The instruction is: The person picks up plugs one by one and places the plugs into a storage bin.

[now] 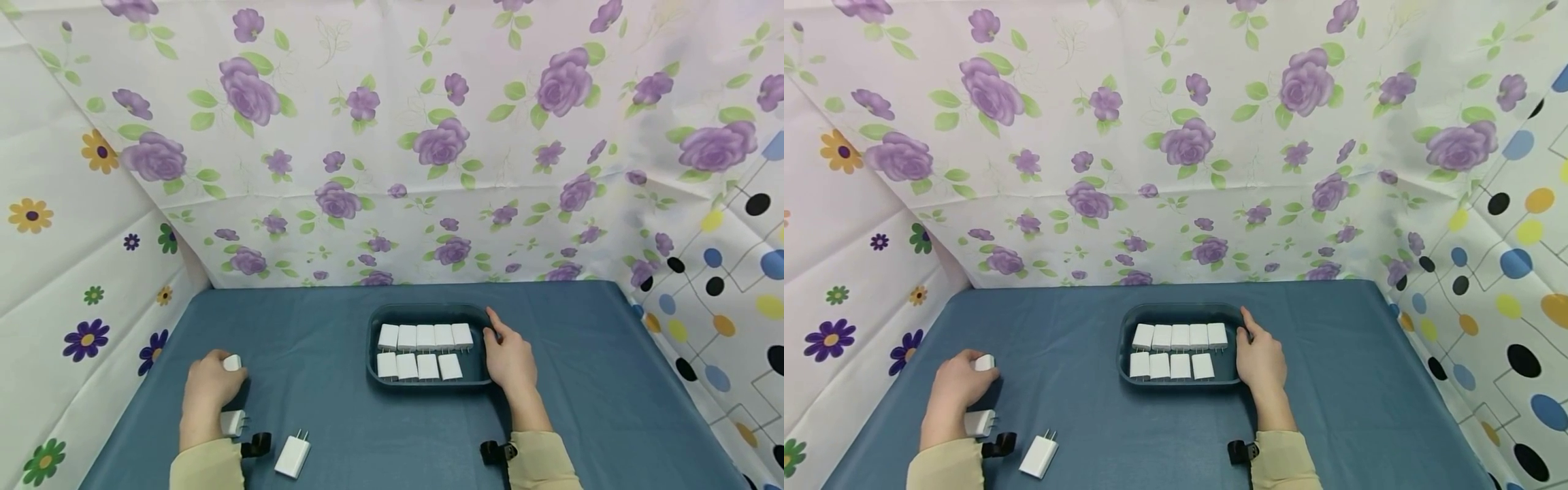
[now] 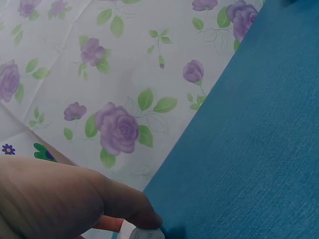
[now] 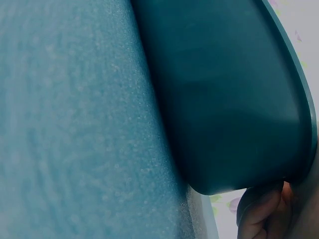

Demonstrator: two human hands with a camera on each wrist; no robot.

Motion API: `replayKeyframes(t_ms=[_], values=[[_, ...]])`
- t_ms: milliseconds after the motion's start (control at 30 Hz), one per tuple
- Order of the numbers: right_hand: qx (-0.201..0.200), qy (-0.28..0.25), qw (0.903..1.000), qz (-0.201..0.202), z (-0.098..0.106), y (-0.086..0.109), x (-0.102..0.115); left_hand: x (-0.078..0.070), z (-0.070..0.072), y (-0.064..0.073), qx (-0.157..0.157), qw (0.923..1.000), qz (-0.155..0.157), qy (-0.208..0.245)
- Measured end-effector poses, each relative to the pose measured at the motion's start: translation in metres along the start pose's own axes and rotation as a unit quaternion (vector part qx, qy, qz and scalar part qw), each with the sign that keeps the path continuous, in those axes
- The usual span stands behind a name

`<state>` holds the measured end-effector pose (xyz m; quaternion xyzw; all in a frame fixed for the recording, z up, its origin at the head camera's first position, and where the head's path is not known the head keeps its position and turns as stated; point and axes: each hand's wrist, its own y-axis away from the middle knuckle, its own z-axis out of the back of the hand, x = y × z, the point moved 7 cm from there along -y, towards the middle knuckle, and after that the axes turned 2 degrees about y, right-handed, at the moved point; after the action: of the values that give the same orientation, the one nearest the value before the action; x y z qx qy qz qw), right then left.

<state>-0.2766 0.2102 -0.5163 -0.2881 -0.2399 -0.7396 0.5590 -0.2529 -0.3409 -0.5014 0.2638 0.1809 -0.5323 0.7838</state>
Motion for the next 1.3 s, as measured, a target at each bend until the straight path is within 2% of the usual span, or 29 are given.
replayKeyframes(t_ms=[433, 733, 1033, 1300], values=[[-0.004, 0.0, 1.0, 0.004, -0.001, 0.001, 0.001, -0.006, 0.003, 0.0, -0.017, 0.9997, -0.013, 0.015], [-0.006, 0.0, 1.0, 0.004, -0.001, 0.001, 0.002, -0.017, 0.009, 0.002, -0.039, 0.9971, -0.045, 0.047], [-0.004, -0.001, 0.9999, 0.011, 0.0, 0.003, 0.0, -0.037, 0.014, 0.012, -0.066, 0.9919, -0.093, 0.055], [-0.006, -0.002, 1.0, 0.006, -0.001, 0.002, 0.0, -0.073, 0.02, 0.03, -0.087, 0.9811, -0.158, 0.07]])
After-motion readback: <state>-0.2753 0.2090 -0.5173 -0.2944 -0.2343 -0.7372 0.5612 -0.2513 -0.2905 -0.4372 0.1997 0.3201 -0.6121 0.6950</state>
